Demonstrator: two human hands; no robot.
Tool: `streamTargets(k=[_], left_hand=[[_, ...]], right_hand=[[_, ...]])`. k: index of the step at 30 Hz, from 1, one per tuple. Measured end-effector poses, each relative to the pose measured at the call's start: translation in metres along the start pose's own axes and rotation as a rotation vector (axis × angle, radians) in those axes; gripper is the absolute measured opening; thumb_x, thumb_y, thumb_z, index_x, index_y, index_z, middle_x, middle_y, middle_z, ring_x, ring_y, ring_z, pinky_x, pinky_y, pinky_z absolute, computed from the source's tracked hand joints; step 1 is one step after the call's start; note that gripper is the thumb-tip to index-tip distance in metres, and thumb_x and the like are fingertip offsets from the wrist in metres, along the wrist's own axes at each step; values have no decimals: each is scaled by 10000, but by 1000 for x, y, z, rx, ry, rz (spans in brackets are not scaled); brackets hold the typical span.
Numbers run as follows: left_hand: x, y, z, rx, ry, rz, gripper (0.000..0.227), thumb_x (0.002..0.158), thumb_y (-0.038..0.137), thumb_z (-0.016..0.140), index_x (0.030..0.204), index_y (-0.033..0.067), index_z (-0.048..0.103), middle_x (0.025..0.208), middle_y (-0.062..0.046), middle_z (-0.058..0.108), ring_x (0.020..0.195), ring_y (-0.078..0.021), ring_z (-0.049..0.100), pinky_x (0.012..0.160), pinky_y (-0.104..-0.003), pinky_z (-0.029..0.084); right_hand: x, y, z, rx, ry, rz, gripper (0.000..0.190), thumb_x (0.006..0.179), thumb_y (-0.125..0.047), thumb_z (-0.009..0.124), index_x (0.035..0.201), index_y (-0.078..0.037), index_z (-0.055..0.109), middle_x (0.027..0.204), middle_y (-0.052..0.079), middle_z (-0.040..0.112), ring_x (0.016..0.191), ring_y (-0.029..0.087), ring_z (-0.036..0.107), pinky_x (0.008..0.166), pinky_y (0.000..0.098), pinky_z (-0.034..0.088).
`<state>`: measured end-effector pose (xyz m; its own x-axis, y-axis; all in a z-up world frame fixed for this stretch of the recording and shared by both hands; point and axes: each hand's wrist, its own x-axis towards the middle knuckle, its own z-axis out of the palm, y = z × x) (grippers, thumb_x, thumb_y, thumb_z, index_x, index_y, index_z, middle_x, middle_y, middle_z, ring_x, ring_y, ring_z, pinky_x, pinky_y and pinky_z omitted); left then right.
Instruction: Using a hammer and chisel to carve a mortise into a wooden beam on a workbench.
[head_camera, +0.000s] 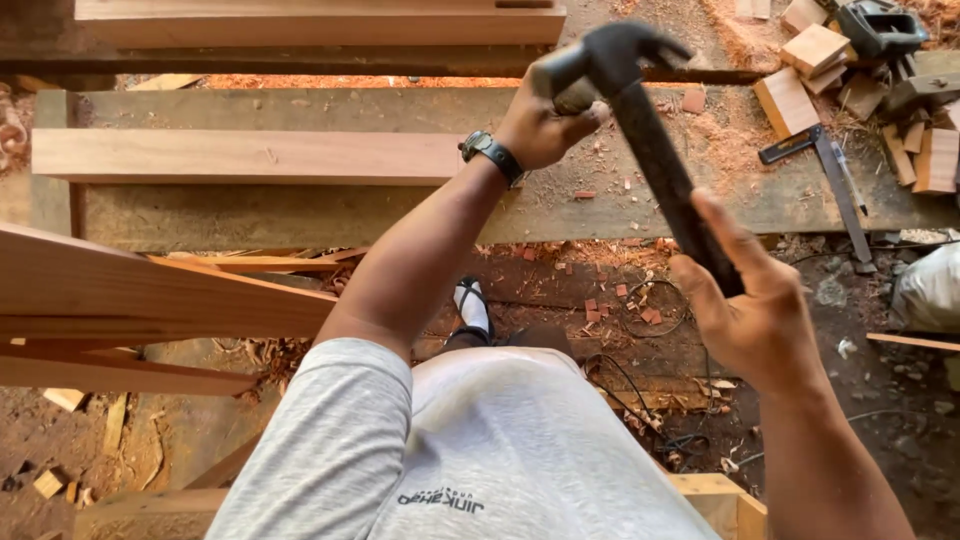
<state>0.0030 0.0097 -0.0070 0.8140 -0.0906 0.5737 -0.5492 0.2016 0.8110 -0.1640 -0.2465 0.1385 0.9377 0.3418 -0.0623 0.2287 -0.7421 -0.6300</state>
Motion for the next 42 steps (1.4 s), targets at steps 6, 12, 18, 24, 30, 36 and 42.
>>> streamTargets(k=[6, 12, 18, 24, 30, 36, 42], left_hand=[[-28, -66, -8, 241, 114, -366, 693, 795, 482, 869, 1193, 103, 448, 1144, -112, 518, 928, -186, 613, 746, -285, 628], [-34, -97, -14, 237, 76, -101, 579, 840, 327, 914, 1188, 86, 518, 1133, -97, 572, 932, -196, 648, 846, -368, 587], [-21, -69, -11, 204, 137, -86, 623, 823, 305, 856, 1332, 57, 596, 1171, -143, 697, 1011, -263, 654, 891, -418, 577], [-29, -73, -7, 224, 136, -299, 579, 821, 435, 839, 1119, 86, 486, 1060, -97, 516, 817, -154, 566, 683, -272, 560], [-30, -64, -10, 250, 64, -293, 299, 847, 179, 796, 1087, 85, 645, 1010, -96, 643, 873, -208, 624, 837, -396, 577], [-18, -25, -2, 24, 75, -144, 126, 874, 172, 740, 874, 107, 632, 683, 15, 607, 542, -113, 518, 478, -256, 444], [-20, -40, 0, 138, 68, -184, 285, 842, 364, 763, 775, 123, 626, 673, 30, 578, 572, -93, 516, 509, -230, 424]], right_hand=[[-11, -26, -1, 198, 591, -400, 513, 1236, -125, 452, 1708, -100, 252, 854, 295, 501, 523, 233, 458, 530, 333, 372], [8, 38, 38, -65, -35, -183, 758, 1048, -128, 586, 1688, -175, 182, 1090, 288, 696, 710, 304, 666, 595, 464, 623], [-5, -1, 1, 18, 29, -45, 652, 1034, -272, 581, 1630, -205, 326, 1166, 209, 679, 434, 124, 520, 321, 290, 574], [-6, -15, 5, 253, 623, -444, 545, 1226, -140, 500, 1730, -133, 292, 978, 319, 566, 565, 241, 497, 509, 335, 477], [15, 23, 27, 14, -138, 39, 774, 1028, -188, 581, 1671, -269, 158, 1157, 242, 712, 503, 166, 583, 447, 351, 632], [2, -13, -2, -22, 25, 57, 664, 1033, -268, 569, 1648, -160, 342, 1068, 208, 684, 497, 180, 571, 370, 334, 577], [1, -12, 5, 286, 560, -462, 602, 1174, -125, 527, 1715, -76, 268, 1435, 420, 619, 598, 260, 546, 524, 346, 505]])
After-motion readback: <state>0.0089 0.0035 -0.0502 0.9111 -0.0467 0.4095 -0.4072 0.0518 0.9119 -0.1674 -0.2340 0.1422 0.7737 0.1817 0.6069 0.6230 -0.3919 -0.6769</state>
